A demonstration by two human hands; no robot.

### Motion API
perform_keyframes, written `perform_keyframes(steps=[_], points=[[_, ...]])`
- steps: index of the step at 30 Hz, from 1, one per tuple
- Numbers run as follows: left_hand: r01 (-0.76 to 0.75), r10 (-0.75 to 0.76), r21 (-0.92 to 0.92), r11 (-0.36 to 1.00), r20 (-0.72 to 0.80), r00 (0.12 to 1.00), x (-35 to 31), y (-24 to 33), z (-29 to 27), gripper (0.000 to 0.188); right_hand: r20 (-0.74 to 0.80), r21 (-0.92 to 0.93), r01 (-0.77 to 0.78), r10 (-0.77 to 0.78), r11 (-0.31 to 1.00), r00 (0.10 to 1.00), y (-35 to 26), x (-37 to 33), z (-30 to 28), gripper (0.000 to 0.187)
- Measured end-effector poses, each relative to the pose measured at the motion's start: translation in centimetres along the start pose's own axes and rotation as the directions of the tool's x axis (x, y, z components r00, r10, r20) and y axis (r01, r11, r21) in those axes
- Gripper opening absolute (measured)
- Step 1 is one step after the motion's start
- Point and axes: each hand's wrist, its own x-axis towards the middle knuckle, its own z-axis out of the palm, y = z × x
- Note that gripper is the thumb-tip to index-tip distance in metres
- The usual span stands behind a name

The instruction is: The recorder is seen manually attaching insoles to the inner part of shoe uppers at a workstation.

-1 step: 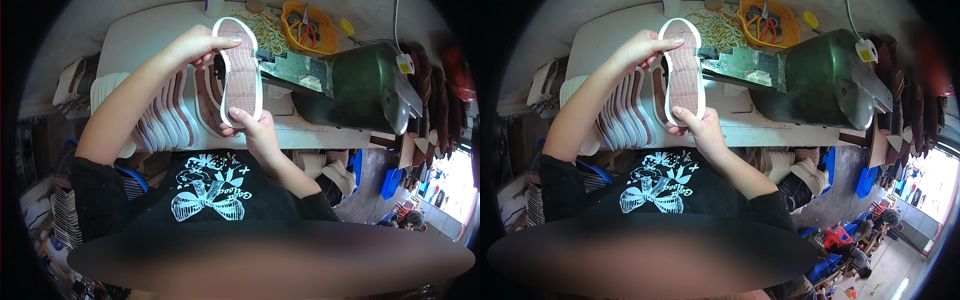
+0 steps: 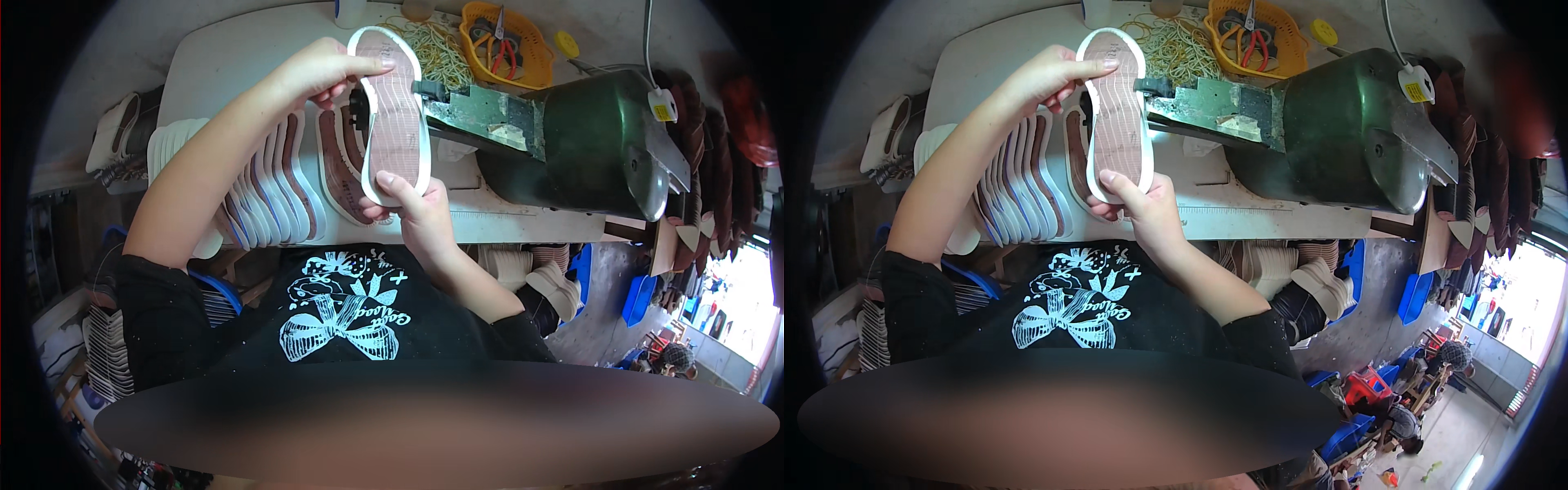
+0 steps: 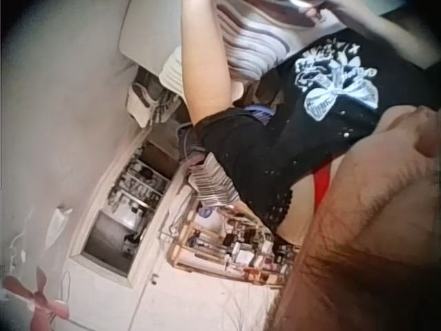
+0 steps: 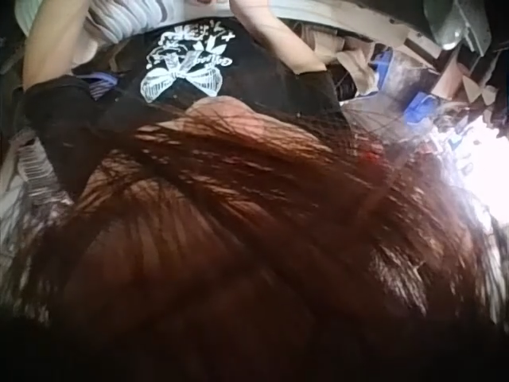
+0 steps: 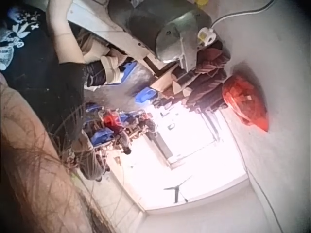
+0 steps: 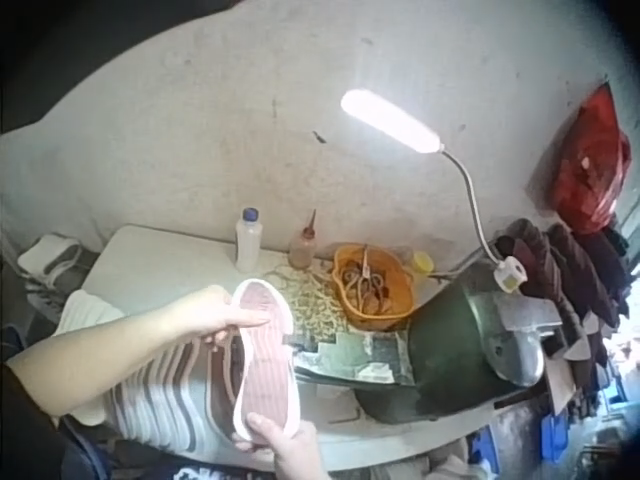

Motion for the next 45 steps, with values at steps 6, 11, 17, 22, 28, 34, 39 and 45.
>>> perform_keyframes(steps=[6, 11, 17, 22, 28, 34, 39, 45], points=[[0.154, -0.227, 0.514, 0.844, 0.083, 0.970, 3.1, 3.6, -2.8, 0.062, -0.118, 0.081, 0.142, -0.132, 0.987, 0.984, -0.9, 2.5, 1.3, 0.024], [-0.340, 0.264, 0.690, 0.639, 0.218, 0.940, 5.9, 3.5, -3.5, 0.075, -0.124, 0.094, 0.154, -0.142, 0.984, 0.982, -1.3, 4.2, 1.8, 0.025], [-0.559, 0.136, 0.541, 0.628, 0.631, 0.764, 5.9, 4.5, -2.1, 0.043, -0.162, 0.082, 0.197, -0.182, 0.977, 0.970, -1.6, 4.8, 1.9, 0.035], [-0.421, 0.116, 0.439, 0.794, 0.571, 0.813, 3.3, 4.1, -2.4, 0.036, -0.132, 0.083, 0.174, -0.163, 0.981, 0.978, -2.3, 4.8, 1.5, 0.037], [-0.216, 0.022, 0.345, 0.913, 0.488, 0.873, 0.5, 3.6, -1.9, 0.026, -0.100, 0.073, 0.182, -0.174, 0.981, 0.980, -2.6, 4.7, 1.1, 0.037], [-0.169, 0.036, 0.315, 0.934, 0.387, 0.921, -0.7, 1.7, -1.0, 0.029, -0.071, 0.101, 0.162, -0.155, 0.982, 0.985, -3.0, 4.7, 0.8, 0.033], [-0.025, -0.067, 0.288, 0.957, 0.307, 0.949, -2.5, 2.0, 0.2, 0.033, -0.039, 0.019, 0.097, -0.096, 0.995, 0.995, -3.5, 4.5, 0.1, 0.034], [0.135, -0.143, 0.048, 0.990, 0.333, 0.932, -3.4, 1.5, 1.4, 0.047, 0.003, 0.009, 0.053, -0.053, 0.999, 0.999, -3.9, 3.8, -0.9, 0.028]])
